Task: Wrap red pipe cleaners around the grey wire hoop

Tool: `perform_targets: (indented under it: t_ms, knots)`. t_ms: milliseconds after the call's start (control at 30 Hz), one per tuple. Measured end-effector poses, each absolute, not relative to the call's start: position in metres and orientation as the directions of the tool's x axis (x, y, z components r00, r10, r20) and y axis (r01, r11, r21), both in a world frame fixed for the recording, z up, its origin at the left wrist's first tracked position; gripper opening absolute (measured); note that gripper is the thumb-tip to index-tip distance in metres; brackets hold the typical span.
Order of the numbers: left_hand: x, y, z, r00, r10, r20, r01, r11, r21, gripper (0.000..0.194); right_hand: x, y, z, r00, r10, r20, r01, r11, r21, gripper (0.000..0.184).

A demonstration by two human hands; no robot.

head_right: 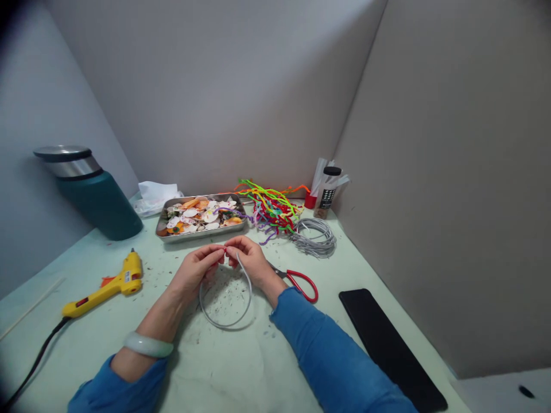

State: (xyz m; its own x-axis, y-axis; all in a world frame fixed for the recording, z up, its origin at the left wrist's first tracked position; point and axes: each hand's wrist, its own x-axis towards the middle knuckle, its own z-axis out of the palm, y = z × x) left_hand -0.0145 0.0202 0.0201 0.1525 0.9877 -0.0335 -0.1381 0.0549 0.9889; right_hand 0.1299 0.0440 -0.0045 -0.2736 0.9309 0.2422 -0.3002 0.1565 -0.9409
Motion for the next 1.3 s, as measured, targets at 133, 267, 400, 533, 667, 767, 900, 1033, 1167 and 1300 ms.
perform_targets:
  t_ms: [133,267,400,533,667,767,900,1033,1167,1300]
  knots:
    - [-0.015,0.0206,0.0202,0.149,0.988,-0.048,-0.129,0.068,0.989,0.028,0.1303,0.0431,-0.0027,-0.289,0.925,0.247,-0.277,0.166,-0.947,0.02]
    - [-0.0151,0.0214,0.0203,0.143,0.989,-0.034,-0.141,0.054,0.989,0.027,0.1303,0.0412,-0.0007,-0.291,0.921,0.26,-0.272,0.181,-0.945,0.02]
    - [-0.0147,0.0219,0.0204,0.158,0.986,-0.048,-0.156,0.073,0.985,0.027,0.1299,0.041,-0.0007,-0.292,0.914,0.28,-0.265,0.205,-0.942,0.019]
    - [-0.0152,0.0231,0.0196,0.165,0.984,-0.059,-0.181,0.089,0.979,0.027,0.13,0.0423,-0.0008,-0.262,0.916,0.304,-0.232,0.246,-0.941,0.016]
    - [-0.0161,0.0238,0.018,0.19,0.98,-0.06,-0.17,0.093,0.981,0.026,0.131,0.0434,-0.0009,-0.256,0.907,0.334,-0.214,0.284,-0.935,0.014]
    - [-0.016,0.0239,0.0166,0.208,0.974,-0.087,-0.18,0.125,0.976,0.024,0.1321,0.0437,-0.0016,-0.274,0.893,0.357,-0.18,0.317,-0.931,0.012]
    - [-0.0155,0.0239,0.0159,0.199,0.974,-0.112,-0.187,0.15,0.971,0.022,0.1326,0.0424,-0.0008,-0.294,0.887,0.356,-0.158,0.322,-0.933,0.014]
    - [-0.0163,0.0227,0.0182,0.213,0.971,-0.109,-0.198,0.152,0.968,0.021,0.132,0.0399,0.0021,-0.318,0.888,0.334,-0.167,0.294,-0.941,0.017]
    - [-0.0174,0.0217,0.02,0.226,0.966,-0.129,-0.201,0.175,0.964,0.021,0.1318,0.0398,0.0015,-0.322,0.886,0.334,-0.169,0.293,-0.941,0.017]
    - [-0.0179,0.0232,0.0172,0.209,0.974,-0.093,-0.214,0.138,0.967,0.021,0.131,0.0426,-0.0038,-0.302,0.905,0.3,-0.17,0.258,-0.951,0.018]
